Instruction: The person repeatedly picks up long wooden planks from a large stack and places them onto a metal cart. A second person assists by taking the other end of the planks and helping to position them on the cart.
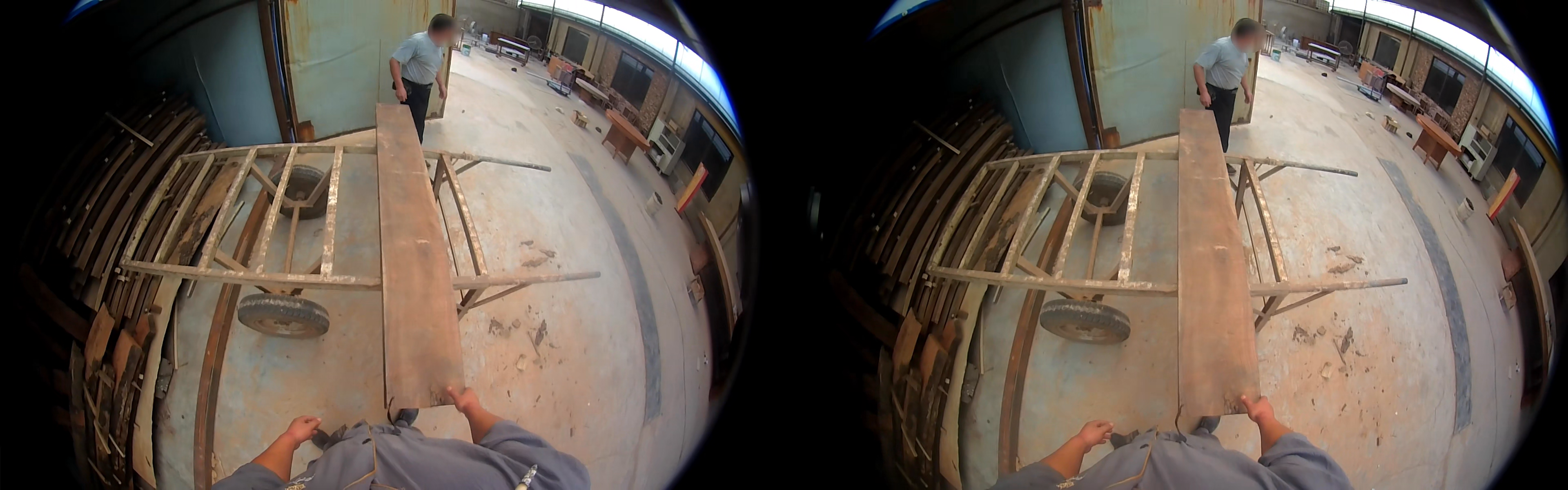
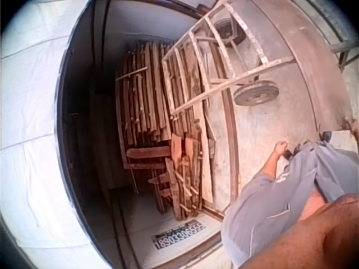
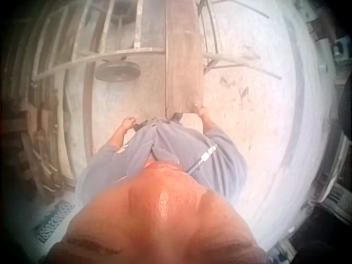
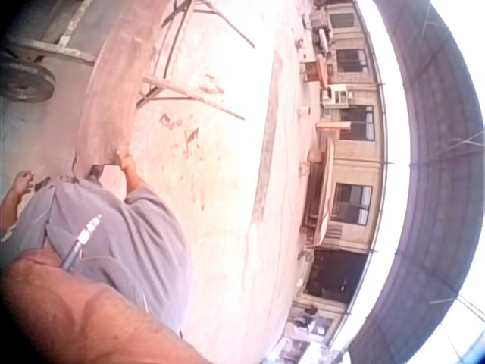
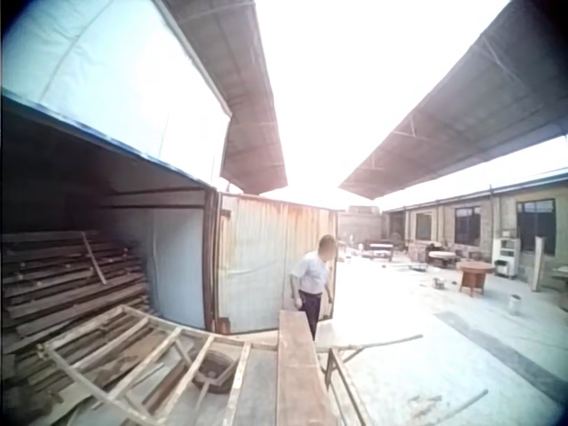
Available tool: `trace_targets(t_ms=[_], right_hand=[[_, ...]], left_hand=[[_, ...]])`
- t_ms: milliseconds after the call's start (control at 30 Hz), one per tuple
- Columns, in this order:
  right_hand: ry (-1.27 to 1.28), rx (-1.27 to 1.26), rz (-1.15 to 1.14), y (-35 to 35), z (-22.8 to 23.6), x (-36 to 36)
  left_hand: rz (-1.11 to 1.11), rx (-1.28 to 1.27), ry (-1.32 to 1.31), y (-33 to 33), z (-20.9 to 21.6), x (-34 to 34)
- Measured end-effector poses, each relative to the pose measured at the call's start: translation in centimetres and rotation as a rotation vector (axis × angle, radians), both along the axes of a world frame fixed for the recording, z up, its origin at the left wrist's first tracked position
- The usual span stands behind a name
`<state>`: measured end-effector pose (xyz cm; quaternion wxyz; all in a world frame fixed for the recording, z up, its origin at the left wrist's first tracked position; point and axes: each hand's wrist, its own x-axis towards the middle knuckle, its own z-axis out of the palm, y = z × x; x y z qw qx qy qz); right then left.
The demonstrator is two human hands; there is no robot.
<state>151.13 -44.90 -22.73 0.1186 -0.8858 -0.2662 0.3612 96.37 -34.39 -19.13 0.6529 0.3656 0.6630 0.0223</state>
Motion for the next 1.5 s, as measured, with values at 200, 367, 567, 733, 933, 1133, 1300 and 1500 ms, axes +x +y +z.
trace_targets(t_ms=[200, 367, 567, 733, 933, 1133, 1300, 1500], right_hand=[[0.014, 0.01, 0.015, -0.3, -1.3, 0.3], [0.001, -0.089, 0.015, 0.9, 1.2, -0.8], [-0.048, -0.079, 0.0, 0.7, 1.0, -1.0], [-0.06, -0.072, -0.005, 0.6, 0.9, -1.1], [-0.026, -0.059, -0.028, 0.5, 1.3, -0.9], [-0.073, -0.043, 0.008, 0.1, 0.6, -0.7], [-0.009, -0.056, 0.01, 0.5, -0.1, -0.3], [-0.008, -0.02, -0.037, -0.2, -1.4, -0.1]], left_hand=[[0.027, -0.023, -0.01, -1.2, -0.2, -0.8], [0.051, -0.016, -0.007, -1.7, -0.6, -1.7], [0.071, 0.002, -0.01, -1.8, -0.3, -2.0], [0.086, 0.005, -0.014, -1.9, -0.2, -2.0], [0.054, -0.017, -0.011, -2.4, 0.2, -1.8], [0.034, -0.037, 0.018, -2.4, -1.0, -1.8], [0.051, -0.007, -0.008, -1.6, -0.7, -1.1], [0.058, 0.051, -0.064, -0.7, 0.2, 0.0]])
